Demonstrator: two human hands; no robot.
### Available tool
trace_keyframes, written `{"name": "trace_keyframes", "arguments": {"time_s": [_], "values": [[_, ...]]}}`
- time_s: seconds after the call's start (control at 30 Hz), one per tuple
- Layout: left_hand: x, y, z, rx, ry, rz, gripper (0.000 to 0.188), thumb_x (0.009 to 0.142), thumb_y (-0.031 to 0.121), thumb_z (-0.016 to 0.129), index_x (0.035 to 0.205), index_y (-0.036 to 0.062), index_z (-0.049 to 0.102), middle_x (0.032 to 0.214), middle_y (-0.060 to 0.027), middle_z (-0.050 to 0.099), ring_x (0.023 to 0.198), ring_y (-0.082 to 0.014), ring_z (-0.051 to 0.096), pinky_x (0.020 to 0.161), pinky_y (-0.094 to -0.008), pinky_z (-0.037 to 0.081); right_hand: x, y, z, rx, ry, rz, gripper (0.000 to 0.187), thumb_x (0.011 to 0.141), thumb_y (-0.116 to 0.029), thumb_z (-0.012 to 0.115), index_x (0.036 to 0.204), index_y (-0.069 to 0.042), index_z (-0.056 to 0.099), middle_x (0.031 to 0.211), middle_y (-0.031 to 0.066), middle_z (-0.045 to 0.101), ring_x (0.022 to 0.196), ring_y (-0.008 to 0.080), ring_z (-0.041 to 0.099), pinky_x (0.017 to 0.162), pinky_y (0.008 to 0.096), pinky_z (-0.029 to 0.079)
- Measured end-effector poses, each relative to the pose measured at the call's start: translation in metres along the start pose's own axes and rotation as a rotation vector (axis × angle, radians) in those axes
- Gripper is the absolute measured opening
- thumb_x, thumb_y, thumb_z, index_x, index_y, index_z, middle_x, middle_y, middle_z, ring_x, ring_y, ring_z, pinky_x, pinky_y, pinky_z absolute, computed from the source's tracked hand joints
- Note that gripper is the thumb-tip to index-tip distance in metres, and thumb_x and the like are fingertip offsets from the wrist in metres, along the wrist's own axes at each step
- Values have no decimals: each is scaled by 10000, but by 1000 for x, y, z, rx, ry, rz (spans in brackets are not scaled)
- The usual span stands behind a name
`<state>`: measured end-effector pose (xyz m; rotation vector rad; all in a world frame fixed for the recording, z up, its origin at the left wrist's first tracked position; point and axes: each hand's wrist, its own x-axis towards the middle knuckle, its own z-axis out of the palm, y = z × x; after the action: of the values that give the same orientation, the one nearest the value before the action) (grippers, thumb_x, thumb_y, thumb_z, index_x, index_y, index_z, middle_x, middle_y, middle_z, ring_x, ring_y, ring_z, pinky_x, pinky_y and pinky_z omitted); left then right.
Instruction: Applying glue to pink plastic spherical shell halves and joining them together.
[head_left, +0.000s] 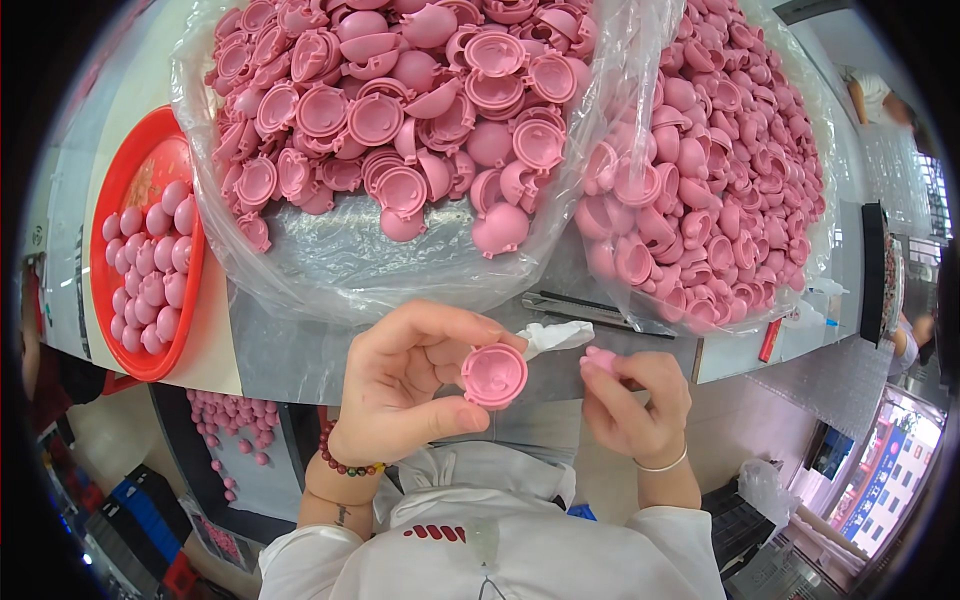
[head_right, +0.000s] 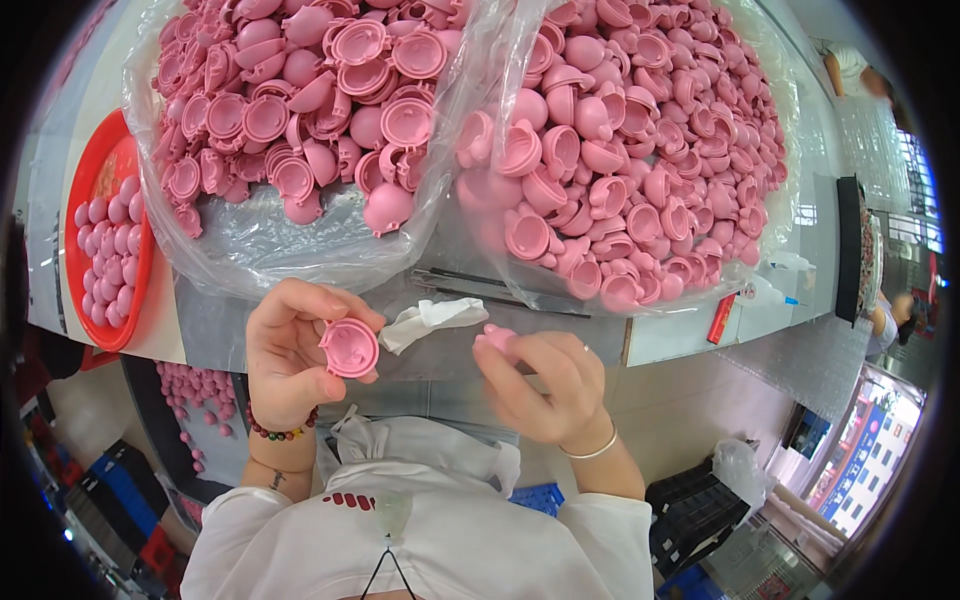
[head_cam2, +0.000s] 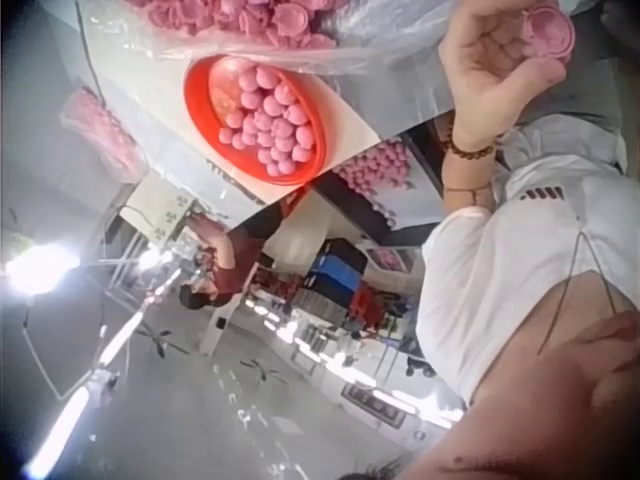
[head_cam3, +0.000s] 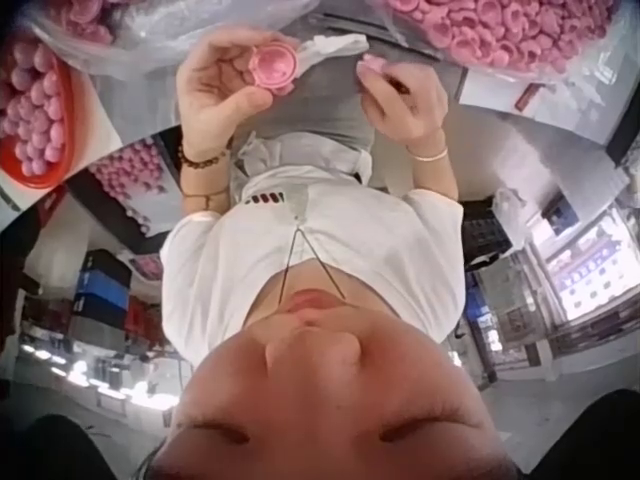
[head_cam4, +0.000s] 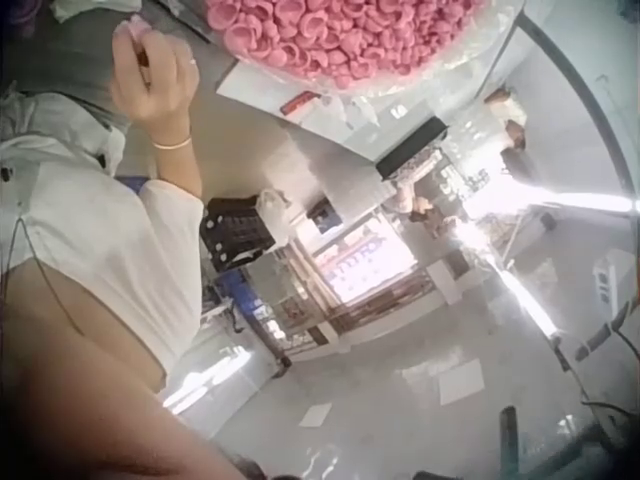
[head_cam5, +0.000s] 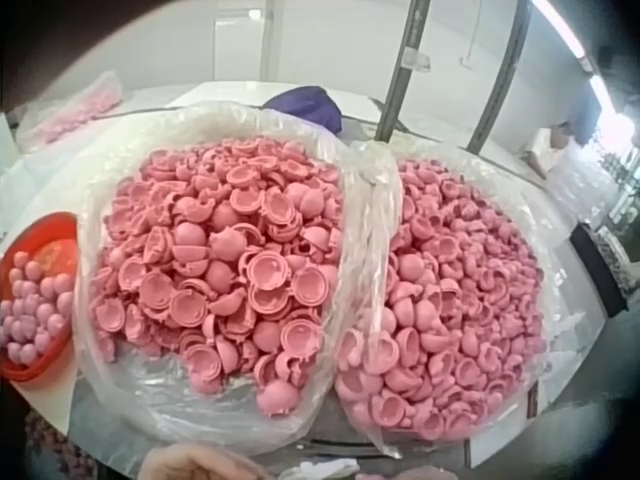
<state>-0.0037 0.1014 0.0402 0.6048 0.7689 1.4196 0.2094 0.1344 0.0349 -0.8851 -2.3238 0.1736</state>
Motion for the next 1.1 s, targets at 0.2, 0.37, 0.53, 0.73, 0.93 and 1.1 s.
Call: {"name": "trace_keyframes", "arguments": {"time_s": [0.2, 0.37, 0.53, 0.73, 0.93, 1.1], "values": [[1, 2, 0, 17, -42, -14, 516, 591, 128, 768, 967, -24, 449, 943, -229, 544, 702, -186, 602, 619, -242, 496, 10, 1, -14, 90, -26, 50, 375, 449, 36, 625, 813, -51, 603, 775, 66, 524, 605, 213, 501, 522, 279, 402], [2, 5, 7, -7, 20, -56, 513, 582, 108, 772, 958, -28, 450, 938, -220, 553, 799, -209, 594, 679, -261, 484, 18, 2, -9, 81, -97, 116, 397, 458, 41, 639, 845, -22, 574, 780, 87, 559, 636, 217, 518, 557, 270, 405], [1, 4, 0, 177, -158, -75, 506, 538, 50, 786, 922, -28, 466, 913, -198, 573, 868, -221, 579, 736, -306, 477, 36, -16, -10, 416, 81, 148, 384, 483, 23, 665, 852, -38, 578, 839, 76, 585, 670, 205, 534, 570, 267, 418], [2, 4, 0, 207, -171, -65, 466, 535, 15, 778, 900, -35, 492, 909, -185, 569, 851, -213, 581, 728, -303, 484, 52, -22, 7, 459, 62, 4, 344, 495, -17, 690, 821, -65, 590, 837, 60, 592, 672, 196, 533, 564, 260, 438], [3, 2, 2, 286, -168, -7, 430, 547, -14, 761, 895, -37, 508, 906, -185, 564, 839, -199, 578, 713, -293, 489, 49, -22, 10, 453, 60, -11, 343, 513, 5, 678, 840, -61, 597, 863, 54, 595, 681, 182, 546, 578, 253, 448], [4, 3, 3, 301, -182, 6, 399, 551, -15, 754, 875, -34, 522, 898, -190, 569, 821, -201, 585, 705, -285, 488, 48, -22, 7, 420, 38, -24, 357, 525, 25, 660, 868, -55, 601, 877, 49, 597, 674, 166, 554, 582, 242, 448]]}}
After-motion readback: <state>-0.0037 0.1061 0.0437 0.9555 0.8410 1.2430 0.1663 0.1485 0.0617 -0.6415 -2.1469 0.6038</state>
